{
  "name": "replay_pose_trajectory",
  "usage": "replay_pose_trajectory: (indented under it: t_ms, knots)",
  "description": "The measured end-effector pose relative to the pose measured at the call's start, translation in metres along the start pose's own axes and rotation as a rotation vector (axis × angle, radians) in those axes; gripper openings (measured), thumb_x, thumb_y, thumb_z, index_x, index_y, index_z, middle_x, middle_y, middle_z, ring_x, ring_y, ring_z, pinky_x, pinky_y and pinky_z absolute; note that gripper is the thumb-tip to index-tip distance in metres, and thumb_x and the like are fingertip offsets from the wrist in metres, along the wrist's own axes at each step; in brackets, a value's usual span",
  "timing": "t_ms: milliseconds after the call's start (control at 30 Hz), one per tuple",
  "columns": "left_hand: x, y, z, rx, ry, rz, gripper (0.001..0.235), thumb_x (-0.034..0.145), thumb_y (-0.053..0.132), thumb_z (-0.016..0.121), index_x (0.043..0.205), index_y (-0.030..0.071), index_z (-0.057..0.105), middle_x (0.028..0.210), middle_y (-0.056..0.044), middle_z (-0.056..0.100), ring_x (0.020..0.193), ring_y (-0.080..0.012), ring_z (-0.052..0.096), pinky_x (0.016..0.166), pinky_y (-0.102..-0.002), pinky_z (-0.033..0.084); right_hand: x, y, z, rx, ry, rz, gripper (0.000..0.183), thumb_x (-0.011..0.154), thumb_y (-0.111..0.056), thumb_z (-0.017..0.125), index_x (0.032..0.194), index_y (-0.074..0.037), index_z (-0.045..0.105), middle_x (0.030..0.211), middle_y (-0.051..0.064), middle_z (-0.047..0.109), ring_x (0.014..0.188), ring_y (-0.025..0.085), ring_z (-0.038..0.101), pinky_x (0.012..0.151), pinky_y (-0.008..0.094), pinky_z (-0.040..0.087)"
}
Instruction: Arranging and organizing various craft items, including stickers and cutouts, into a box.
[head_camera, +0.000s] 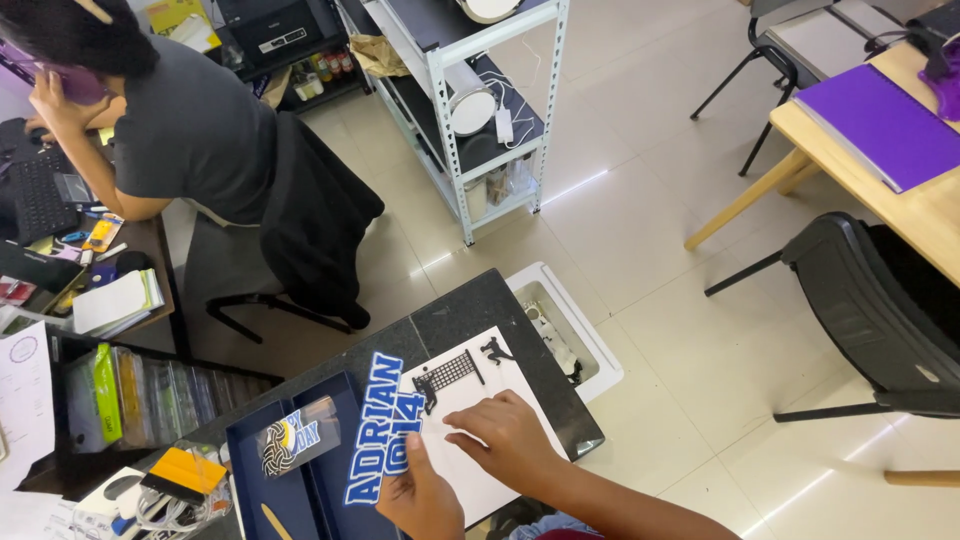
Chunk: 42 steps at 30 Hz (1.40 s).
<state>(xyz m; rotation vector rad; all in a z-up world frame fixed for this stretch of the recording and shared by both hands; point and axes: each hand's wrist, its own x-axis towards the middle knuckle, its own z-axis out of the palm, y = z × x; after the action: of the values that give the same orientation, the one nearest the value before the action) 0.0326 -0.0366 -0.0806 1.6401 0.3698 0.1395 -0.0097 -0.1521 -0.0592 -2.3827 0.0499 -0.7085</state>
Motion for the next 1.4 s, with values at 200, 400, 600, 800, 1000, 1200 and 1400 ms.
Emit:
replay_pose_trajectory:
  t_ms: [200, 400, 600, 800, 1000, 1200, 1400]
  knots:
    - [0.003, 0.037, 0.004, -0.136, 0.000, -0.176, 0.016, 0.094, 0.016, 0.070, 0.100, 0.001, 0.070, 0.102, -0.008, 0.075, 0.097, -0.0223, 0.071, 0.088, -0.042, 0.055, 0.006, -0.005, -0.011, 0.387, -0.128, 0.228, 0.035, 0.085, -0.035, 0.084, 0.113, -0.017, 0.074, 0.104, -0.002, 0.078, 0.098, 0.019, 0.073, 0.086, 0.039, 0.051]
    - [-0.008, 0.029, 0.001, -0.416, -0.220, -0.294, 0.021, 0.092, 0.018, 0.068, 0.107, 0.003, 0.070, 0.108, -0.008, 0.072, 0.107, -0.0252, 0.068, 0.100, -0.043, 0.053, 0.022, -0.001, -0.027, 0.997, -0.256, 0.649, 0.024, 0.085, -0.020, 0.082, 0.108, -0.014, 0.078, 0.099, 0.003, 0.078, 0.091, 0.016, 0.070, 0.088, 0.034, 0.057]
    - [-0.016, 0.030, 0.003, -0.454, -0.295, -0.360, 0.027, 0.091, 0.018, 0.068, 0.112, 0.001, 0.070, 0.113, -0.011, 0.073, 0.114, -0.0286, 0.068, 0.105, -0.046, 0.051, 0.019, -0.007, -0.025, 1.221, -0.241, 0.791, 0.021, 0.088, -0.011, 0.078, 0.107, -0.003, 0.079, 0.105, 0.011, 0.080, 0.101, 0.023, 0.076, 0.097, 0.039, 0.062]
    - [-0.011, 0.010, 0.001, -0.462, -0.357, -0.291, 0.039, 0.083, 0.018, 0.073, 0.116, -0.002, 0.068, 0.117, -0.017, 0.073, 0.117, -0.0317, 0.068, 0.108, -0.047, 0.048, 0.024, -0.015, -0.034, 1.086, -0.259, 0.767, 0.029, 0.086, -0.022, 0.080, 0.111, -0.007, 0.080, 0.109, 0.008, 0.082, 0.104, 0.022, 0.078, 0.096, 0.039, 0.062]
    - [-0.017, 0.053, 0.004, -0.241, -0.166, -0.287, 0.030, 0.080, 0.019, 0.078, 0.101, -0.002, 0.073, 0.102, -0.014, 0.077, 0.100, -0.0292, 0.074, 0.096, -0.047, 0.057, 0.018, -0.010, -0.025, 1.139, -0.287, 0.739, 0.017, 0.088, -0.016, 0.079, 0.102, -0.006, 0.079, 0.103, 0.006, 0.080, 0.099, 0.016, 0.074, 0.096, 0.035, 0.061]
    - [-0.001, 0.028, 0.003, -0.190, 0.092, -0.241, 0.021, 0.085, 0.022, 0.080, 0.090, 0.006, 0.067, 0.096, -0.005, 0.074, 0.092, -0.0201, 0.072, 0.086, -0.039, 0.055, 0.007, -0.009, -0.022, 0.686, -0.161, 0.448, 0.038, 0.085, -0.020, 0.084, 0.119, -0.017, 0.068, 0.101, -0.002, 0.076, 0.093, 0.014, 0.070, 0.086, 0.037, 0.052]
    - [0.000, 0.040, 0.008, -0.296, 0.059, -0.271, 0.027, 0.086, 0.026, 0.076, 0.108, 0.013, 0.067, 0.110, -0.003, 0.073, 0.110, -0.0227, 0.071, 0.103, -0.043, 0.053, 0.001, -0.002, -0.005, 0.323, -0.012, 0.151, 0.016, 0.090, -0.024, 0.082, 0.100, -0.012, 0.075, 0.095, 0.000, 0.079, 0.088, 0.020, 0.071, 0.074, 0.037, 0.050]
